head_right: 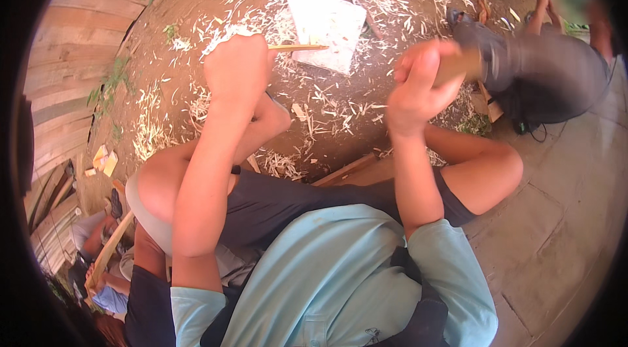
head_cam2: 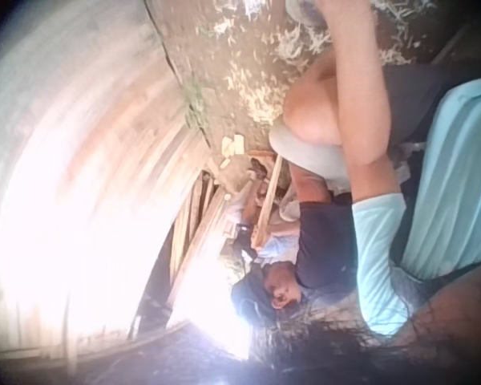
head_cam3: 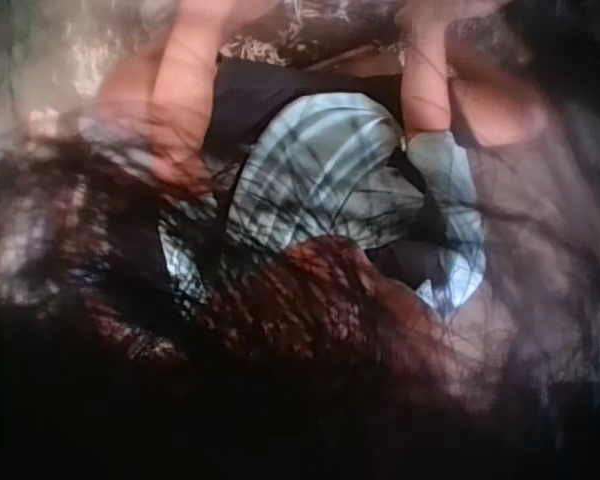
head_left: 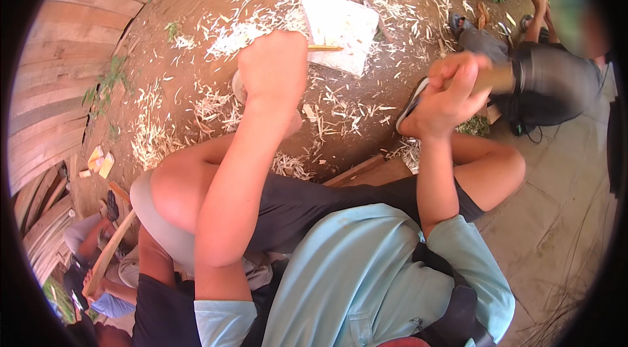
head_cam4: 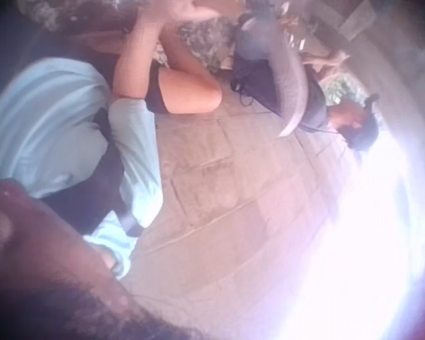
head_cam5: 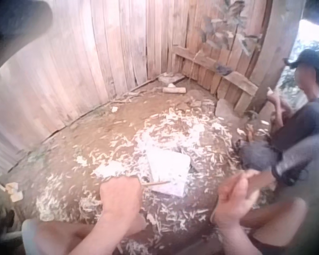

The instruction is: The person sits on the ground and uses a knife to shave thin strips from a small rectangular block of wood. They hold the block with one hand and repeatedly draw the blade along its surface to produce wood shavings. Other people are visible in the background performing similar tasks.

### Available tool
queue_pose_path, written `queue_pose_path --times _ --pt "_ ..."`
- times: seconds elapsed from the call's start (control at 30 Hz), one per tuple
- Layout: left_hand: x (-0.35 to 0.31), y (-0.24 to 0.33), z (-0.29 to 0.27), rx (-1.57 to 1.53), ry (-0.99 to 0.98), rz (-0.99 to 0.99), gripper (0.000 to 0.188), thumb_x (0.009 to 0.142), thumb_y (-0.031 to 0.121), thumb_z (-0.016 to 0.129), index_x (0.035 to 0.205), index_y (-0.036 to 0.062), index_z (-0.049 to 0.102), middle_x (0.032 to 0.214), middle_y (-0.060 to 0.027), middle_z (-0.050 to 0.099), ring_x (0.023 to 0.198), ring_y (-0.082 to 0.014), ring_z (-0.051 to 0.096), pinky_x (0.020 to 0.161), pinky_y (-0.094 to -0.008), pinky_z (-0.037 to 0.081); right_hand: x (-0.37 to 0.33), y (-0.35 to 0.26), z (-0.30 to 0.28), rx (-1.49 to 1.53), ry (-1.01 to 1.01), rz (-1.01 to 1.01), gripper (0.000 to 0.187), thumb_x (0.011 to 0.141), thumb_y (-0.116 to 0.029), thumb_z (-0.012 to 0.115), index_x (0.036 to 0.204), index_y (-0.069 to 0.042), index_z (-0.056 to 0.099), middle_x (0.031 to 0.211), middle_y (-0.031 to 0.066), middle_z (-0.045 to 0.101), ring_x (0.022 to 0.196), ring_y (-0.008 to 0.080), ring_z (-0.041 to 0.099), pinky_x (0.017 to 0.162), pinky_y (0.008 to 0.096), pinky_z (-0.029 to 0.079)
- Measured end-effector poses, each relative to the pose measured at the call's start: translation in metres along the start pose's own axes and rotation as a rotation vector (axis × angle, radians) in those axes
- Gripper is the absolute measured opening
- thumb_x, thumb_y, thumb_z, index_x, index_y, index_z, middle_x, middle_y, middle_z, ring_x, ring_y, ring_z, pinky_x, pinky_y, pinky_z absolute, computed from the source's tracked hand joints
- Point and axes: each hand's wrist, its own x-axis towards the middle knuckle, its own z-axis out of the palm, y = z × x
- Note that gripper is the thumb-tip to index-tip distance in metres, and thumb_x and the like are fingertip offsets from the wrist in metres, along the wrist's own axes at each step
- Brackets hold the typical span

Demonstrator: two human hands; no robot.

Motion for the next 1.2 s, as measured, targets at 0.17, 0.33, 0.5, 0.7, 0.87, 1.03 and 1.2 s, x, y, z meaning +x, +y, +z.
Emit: queue_pose_path --times 0.17,0.33,0.5,0.7,0.87,1.03,1.2 --pt "-0.004 0.007 -0.012 0.016 -0.011 0.009 0.009 0.073 0.003 0.062 0.078 0.0053 0.069 0.077 -0.0122 0.068 0.073 -0.0273 0.069 0.062 -0.0364 0.055 -0.083 0.124 -0.053 -1.105 -0.867 0.613 0.043 0.093 -0.04 0.046 0.088 0.002 0.054 0.084 0.0299 0.06 0.081 0.0461 0.056 0.078 0.0493 0.043" --pt "-0.006 0.008 -0.007 0.072 -0.056 0.038 0.008 0.073 0.005 0.061 0.077 0.0056 0.068 0.076 -0.012 0.068 0.073 -0.0265 0.069 0.06 -0.0368 0.055 -0.018 0.038 -0.01 -0.807 -0.662 0.355 0.036 0.093 -0.036 0.049 0.092 0.0 0.052 0.071 0.0167 0.059 0.065 0.0262 0.058 0.059 0.0395 0.045" --pt "-0.003 0.014 -0.007 0.077 -0.019 0.055 0.008 0.073 0.004 0.061 0.075 0.0057 0.068 0.076 -0.0118 0.068 0.072 -0.0261 0.069 0.06 -0.0364 0.055 -0.052 0.062 -0.014 -0.144 -0.111 -0.136 0.021 0.088 -0.019 0.059 0.092 0.0 0.051 0.065 0.0156 0.059 0.06 0.0349 0.06 0.06 0.0426 0.047" --pt "-0.008 0.011 0.0 0.077 0.029 0.078 0.007 0.073 0.005 0.061 0.073 0.0064 0.068 0.072 -0.0118 0.068 0.069 -0.026 0.069 0.058 -0.0359 0.055 -0.064 0.072 -0.034 -1.097 -0.745 0.42 0.033 0.092 -0.035 0.051 0.087 -0.002 0.051 0.056 0.0168 0.057 0.05 0.0357 0.058 0.05 0.0442 0.048" --pt "-0.007 0.009 0.0 0.061 0.071 0.079 0.006 0.072 0.005 0.062 0.072 0.0068 0.068 0.07 -0.011 0.068 0.068 -0.0258 0.069 0.057 -0.0358 0.055 -0.022 0.008 -0.012 -0.44 -0.252 -0.248 0.032 0.093 -0.033 0.05 0.086 -0.002 0.053 0.06 0.0166 0.059 0.055 0.0351 0.06 0.053 0.0461 0.046" --pt "-0.009 0.016 -0.001 0.064 0.074 0.07 0.006 0.071 0.004 0.062 0.07 0.0066 0.067 0.07 -0.0112 0.068 0.068 -0.0257 0.069 0.056 -0.0356 0.055 -0.063 0.088 -0.052 -1.303 -0.801 0.456 0.032 0.091 -0.035 0.052 0.086 -0.003 0.053 0.066 0.0203 0.06 0.064 0.0362 0.063 0.057 0.0468 0.047" --pt "-0.008 0.008 0.002 0.094 0.058 0.049 0.007 0.074 0.013 0.064 0.072 0.0066 0.067 0.07 -0.0114 0.067 0.068 -0.0267 0.068 0.056 -0.037 0.054 0.001 0.004 -0.005 -0.861 -0.464 0.152 0.027 0.09 -0.029 0.056 0.087 -0.003 0.051 0.059 0.0158 0.058 0.054 0.0345 0.059 0.05 0.0423 0.046"
